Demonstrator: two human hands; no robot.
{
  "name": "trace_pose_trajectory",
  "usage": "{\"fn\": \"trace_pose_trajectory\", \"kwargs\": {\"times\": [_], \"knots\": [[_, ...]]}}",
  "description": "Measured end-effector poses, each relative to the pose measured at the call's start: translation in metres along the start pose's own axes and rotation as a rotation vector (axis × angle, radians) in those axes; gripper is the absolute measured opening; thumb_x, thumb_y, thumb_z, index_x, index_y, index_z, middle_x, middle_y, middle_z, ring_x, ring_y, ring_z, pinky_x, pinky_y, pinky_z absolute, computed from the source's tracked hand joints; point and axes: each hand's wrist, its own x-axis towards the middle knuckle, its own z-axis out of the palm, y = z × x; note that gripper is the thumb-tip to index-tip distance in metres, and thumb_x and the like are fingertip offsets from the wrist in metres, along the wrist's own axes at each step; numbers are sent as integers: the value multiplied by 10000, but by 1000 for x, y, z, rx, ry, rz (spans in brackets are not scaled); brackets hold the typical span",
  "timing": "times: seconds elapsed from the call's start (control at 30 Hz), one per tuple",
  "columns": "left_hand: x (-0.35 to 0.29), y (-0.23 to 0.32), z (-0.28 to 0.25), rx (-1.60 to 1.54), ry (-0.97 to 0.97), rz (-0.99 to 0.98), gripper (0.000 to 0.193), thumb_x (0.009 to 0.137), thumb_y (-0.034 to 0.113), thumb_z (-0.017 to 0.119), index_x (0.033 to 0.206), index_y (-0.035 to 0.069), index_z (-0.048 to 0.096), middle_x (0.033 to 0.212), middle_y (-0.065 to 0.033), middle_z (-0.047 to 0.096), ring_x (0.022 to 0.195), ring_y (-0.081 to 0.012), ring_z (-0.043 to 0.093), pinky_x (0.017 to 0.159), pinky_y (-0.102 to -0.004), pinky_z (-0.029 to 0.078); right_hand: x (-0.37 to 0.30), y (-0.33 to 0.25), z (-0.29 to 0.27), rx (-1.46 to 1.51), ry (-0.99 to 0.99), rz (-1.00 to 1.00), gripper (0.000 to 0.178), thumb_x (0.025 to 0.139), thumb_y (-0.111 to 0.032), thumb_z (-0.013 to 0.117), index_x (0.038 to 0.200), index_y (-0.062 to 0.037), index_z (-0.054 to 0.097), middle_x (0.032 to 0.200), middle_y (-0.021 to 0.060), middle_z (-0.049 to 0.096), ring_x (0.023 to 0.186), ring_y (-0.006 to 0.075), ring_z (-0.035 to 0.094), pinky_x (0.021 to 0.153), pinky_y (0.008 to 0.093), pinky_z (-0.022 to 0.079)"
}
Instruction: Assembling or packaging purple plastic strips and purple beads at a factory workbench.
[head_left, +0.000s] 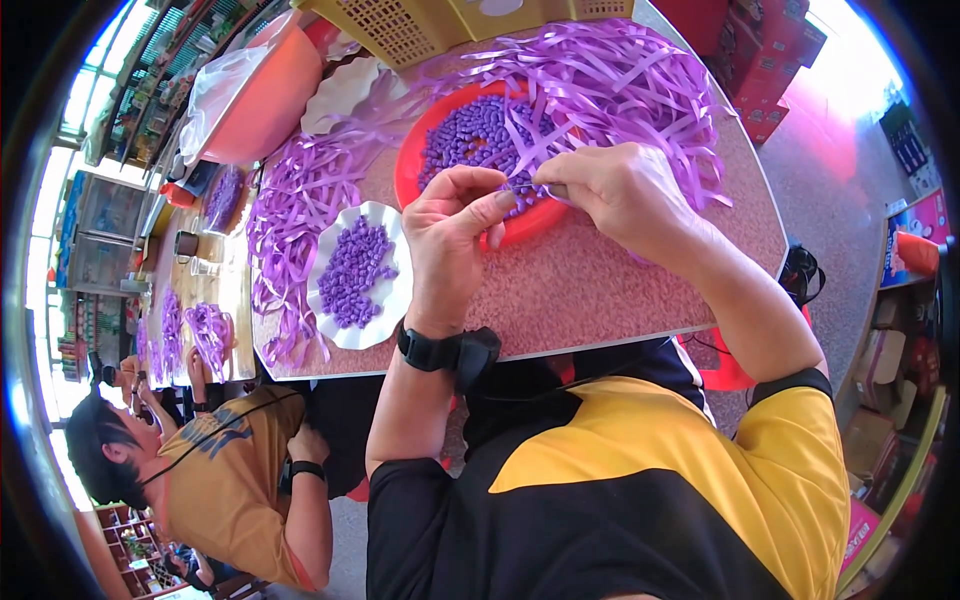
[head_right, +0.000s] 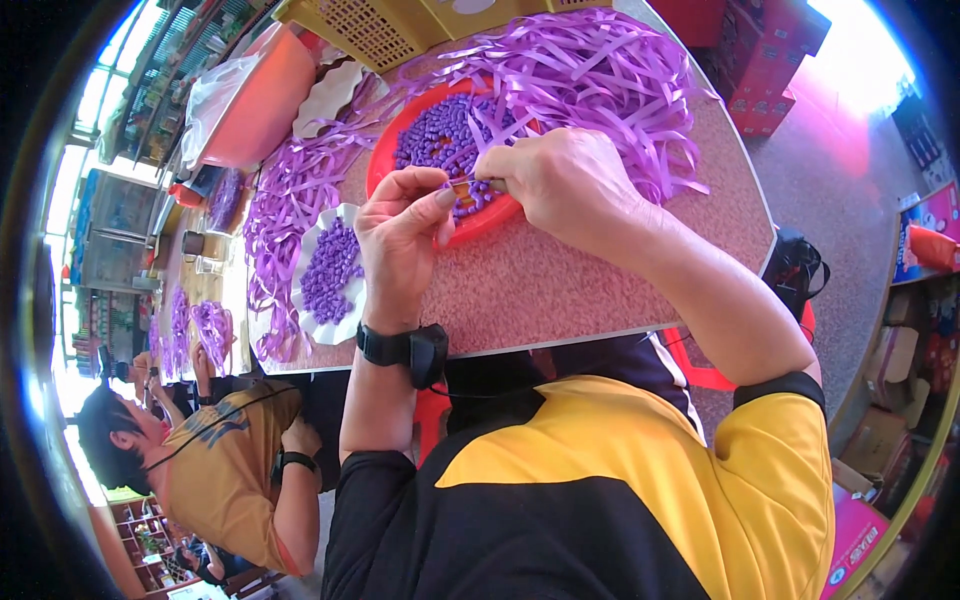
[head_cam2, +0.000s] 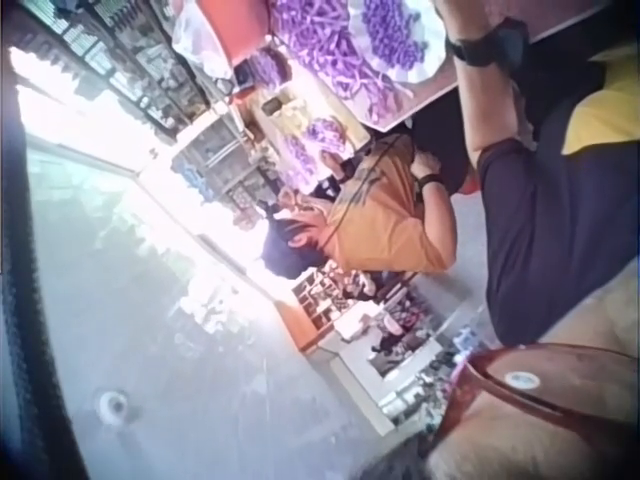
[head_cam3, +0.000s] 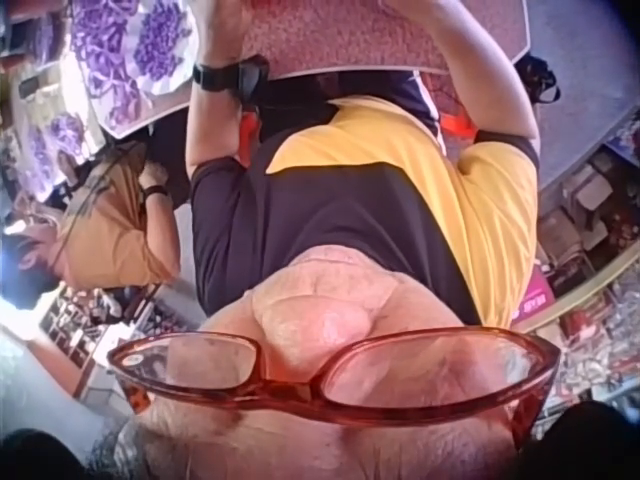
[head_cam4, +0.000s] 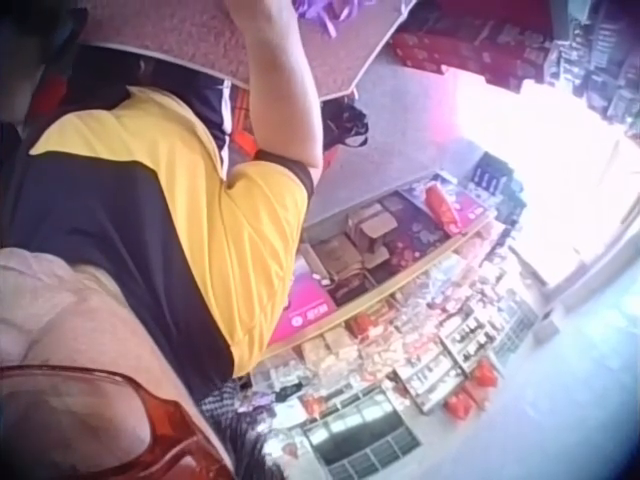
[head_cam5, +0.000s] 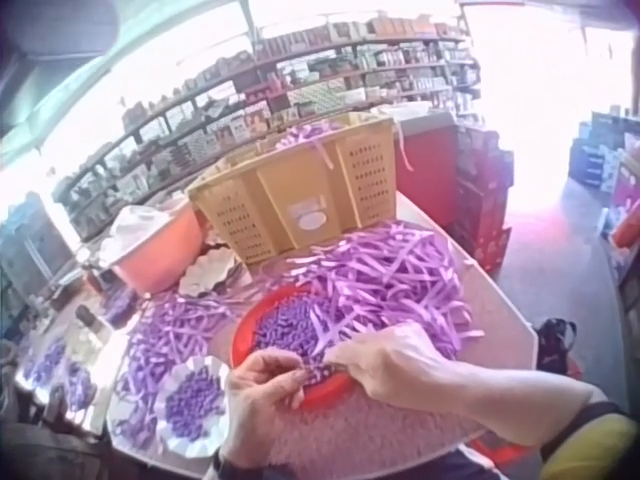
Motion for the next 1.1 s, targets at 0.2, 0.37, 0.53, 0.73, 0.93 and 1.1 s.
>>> {"fn": "trace_pose_trajectory", "kwargs": {"times": [0.2,0.37,0.53,0.73,0.93,1.1], "knots": [[-2,1,5,16,-37,25,143,839,-34,716,975,-27,673,861,-53,660,665,-72,577,531,-194,429,0,-1,-3,94,-37,25,199,826,21,649,1003,-30,723,880,152,713,787,281,701,699,336,542],[-3,3,7,-7,-52,36,122,838,-33,719,952,-23,677,845,-27,652,658,-65,569,532,-190,424,0,0,-4,181,-39,16,183,839,32,640,1002,-5,715,899,137,725,800,239,707,715,311,541],[-9,0,6,60,-79,124,137,819,-36,731,947,-16,685,840,-20,651,657,-53,562,540,-178,412,3,-3,3,454,-79,73,190,863,45,611,1026,6,701,848,93,706,802,135,669,700,267,513],[-12,3,9,-5,-42,58,165,812,-13,738,970,8,694,847,-21,671,647,-36,563,533,-183,422,2,-20,-6,594,-140,247,254,883,54,573,1099,-25,681,783,-15,626,656,46,482,612,196,390],[-38,21,-5,507,-12,30,153,790,31,760,933,12,713,813,-7,685,684,-65,596,615,-212,482,-3,-14,5,698,-158,117,282,943,7,567,1181,-74,694,839,-36,595,627,25,432,547,181,339],[-65,54,-92,1017,225,128,109,756,14,730,859,-10,703,812,-69,649,718,-126,626,653,-264,506,1,-2,0,758,-201,296,242,967,-56,586,1176,-90,702,915,-29,647,561,14,434,493,161,351]]}}
